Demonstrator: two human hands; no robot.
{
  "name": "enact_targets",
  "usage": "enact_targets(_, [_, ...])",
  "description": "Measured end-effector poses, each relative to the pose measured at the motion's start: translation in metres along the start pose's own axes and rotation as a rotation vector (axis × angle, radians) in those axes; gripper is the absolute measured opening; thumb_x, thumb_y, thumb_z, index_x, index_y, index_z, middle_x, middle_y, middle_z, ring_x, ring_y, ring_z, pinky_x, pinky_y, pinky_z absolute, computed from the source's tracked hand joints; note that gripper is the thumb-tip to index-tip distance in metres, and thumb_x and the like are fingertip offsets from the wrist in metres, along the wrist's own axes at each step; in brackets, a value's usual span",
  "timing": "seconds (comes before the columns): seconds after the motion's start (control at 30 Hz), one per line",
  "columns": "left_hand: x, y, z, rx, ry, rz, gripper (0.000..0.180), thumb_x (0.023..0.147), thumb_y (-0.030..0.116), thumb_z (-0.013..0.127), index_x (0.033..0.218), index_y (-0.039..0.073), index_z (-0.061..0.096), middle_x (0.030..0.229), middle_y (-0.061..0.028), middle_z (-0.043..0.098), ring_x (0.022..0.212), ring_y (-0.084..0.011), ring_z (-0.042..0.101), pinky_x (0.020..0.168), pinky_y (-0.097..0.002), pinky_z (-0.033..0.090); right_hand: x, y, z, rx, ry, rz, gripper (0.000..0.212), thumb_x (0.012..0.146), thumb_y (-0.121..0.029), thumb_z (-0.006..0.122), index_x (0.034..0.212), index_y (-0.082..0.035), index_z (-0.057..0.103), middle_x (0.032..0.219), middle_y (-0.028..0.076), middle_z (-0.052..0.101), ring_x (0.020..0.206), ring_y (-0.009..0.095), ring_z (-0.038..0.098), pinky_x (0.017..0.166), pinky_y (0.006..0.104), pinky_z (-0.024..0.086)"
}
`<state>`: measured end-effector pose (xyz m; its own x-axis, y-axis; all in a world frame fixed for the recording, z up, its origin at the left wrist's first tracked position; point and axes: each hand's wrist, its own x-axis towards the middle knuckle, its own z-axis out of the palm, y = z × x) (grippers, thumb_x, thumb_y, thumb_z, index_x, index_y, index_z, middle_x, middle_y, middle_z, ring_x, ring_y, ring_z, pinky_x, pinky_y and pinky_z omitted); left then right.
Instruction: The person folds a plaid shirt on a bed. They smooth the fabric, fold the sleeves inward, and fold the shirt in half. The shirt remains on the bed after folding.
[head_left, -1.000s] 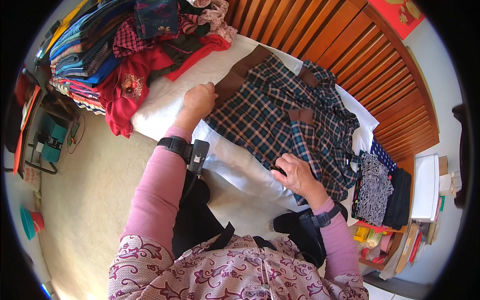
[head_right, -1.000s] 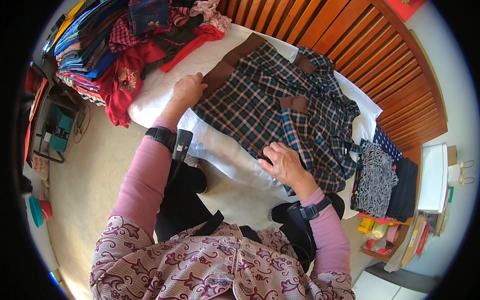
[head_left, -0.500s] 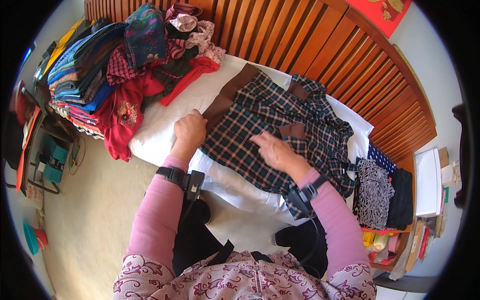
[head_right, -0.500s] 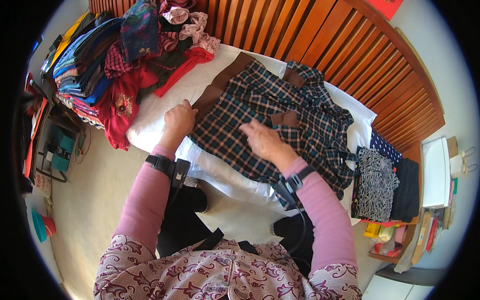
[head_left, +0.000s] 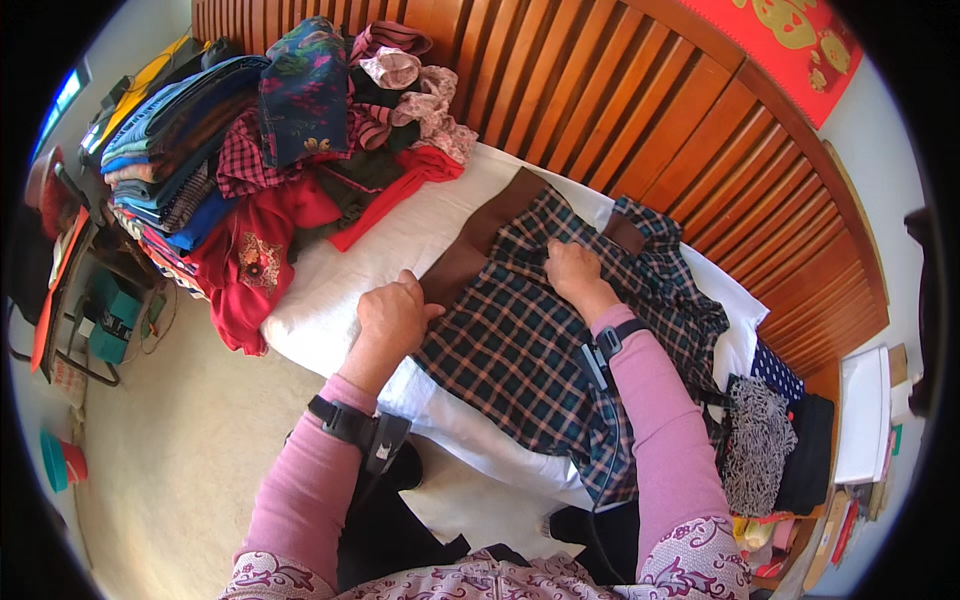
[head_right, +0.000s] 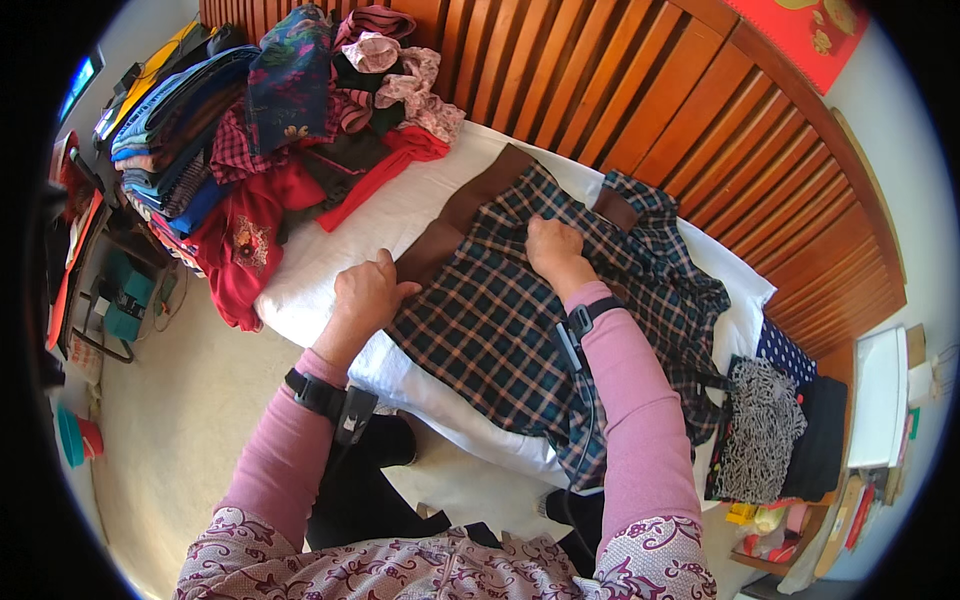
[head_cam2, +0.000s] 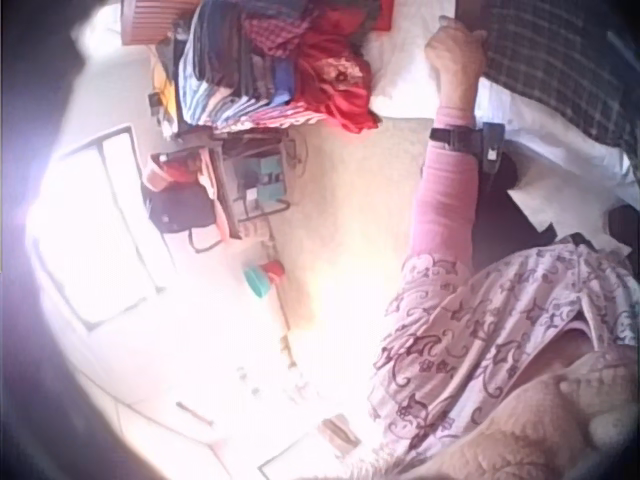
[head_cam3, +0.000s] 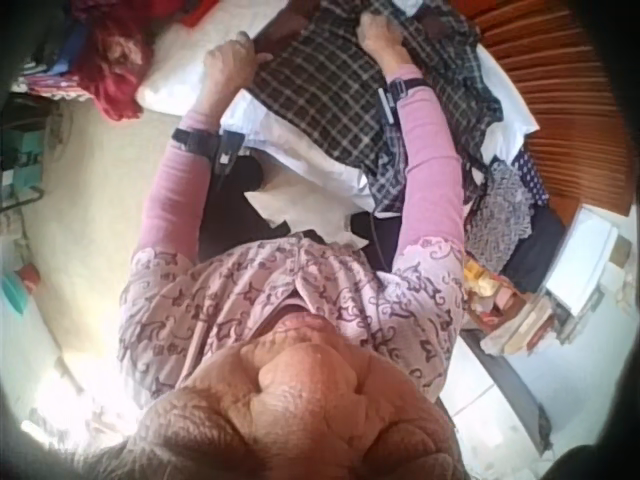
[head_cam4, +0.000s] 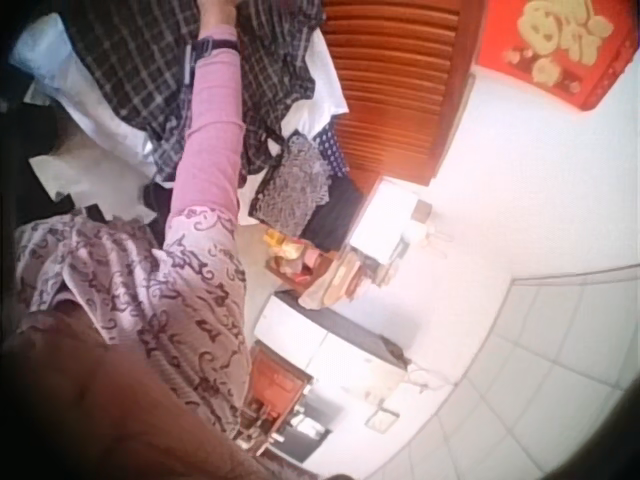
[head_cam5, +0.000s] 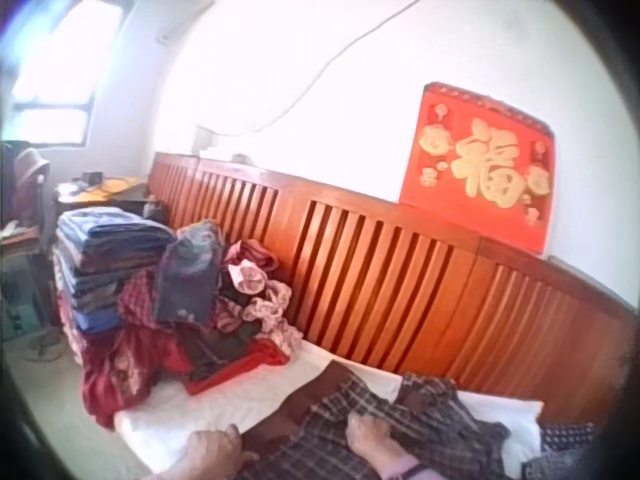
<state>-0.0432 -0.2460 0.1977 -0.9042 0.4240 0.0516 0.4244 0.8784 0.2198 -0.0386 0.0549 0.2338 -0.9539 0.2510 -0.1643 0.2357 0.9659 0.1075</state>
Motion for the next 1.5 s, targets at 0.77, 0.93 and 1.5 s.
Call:
enact_targets(0.77, [-0.002,-0.009,-0.016,-0.139,-0.109,-0.047,0.054,0.090,0.054,0.068,0.094,0.001,0.060,0.075,-0.0183,0.069,0.074,-0.0384,0.070,0.064,-0.0476,0.055,0.119,0.028,-0.001,0.474,0.435,0.286,0.021,0.094,-0.020,0.060,0.105,-0.005,0.070,0.104,0.025,0.072,0.101,0.046,0.068,0.086,0.0540,0.055])
enact_targets(0.93, [-0.001,-0.012,-0.017,-0.158,-0.128,-0.053,0.054,0.091,0.054,0.068,0.092,0.001,0.061,0.076,-0.0194,0.069,0.075,-0.0386,0.070,0.065,-0.0475,0.055,0.116,0.006,-0.009,0.215,0.246,0.180,0.041,0.095,-0.018,0.060,0.135,-0.011,0.058,0.114,0.024,0.071,0.107,0.044,0.067,0.088,0.0511,0.055])
enact_targets(1.5, [0.002,-0.020,-0.022,-0.243,-0.137,-0.012,0.058,0.088,0.058,0.069,0.090,0.001,0.063,0.071,-0.0184,0.068,0.069,-0.0383,0.070,0.061,-0.0475,0.055,0.136,-0.019,0.006,0.392,0.528,-0.001,0.017,0.093,-0.019,0.064,0.103,-0.007,0.073,0.094,0.021,0.072,0.096,0.040,0.069,0.084,0.0483,0.054])
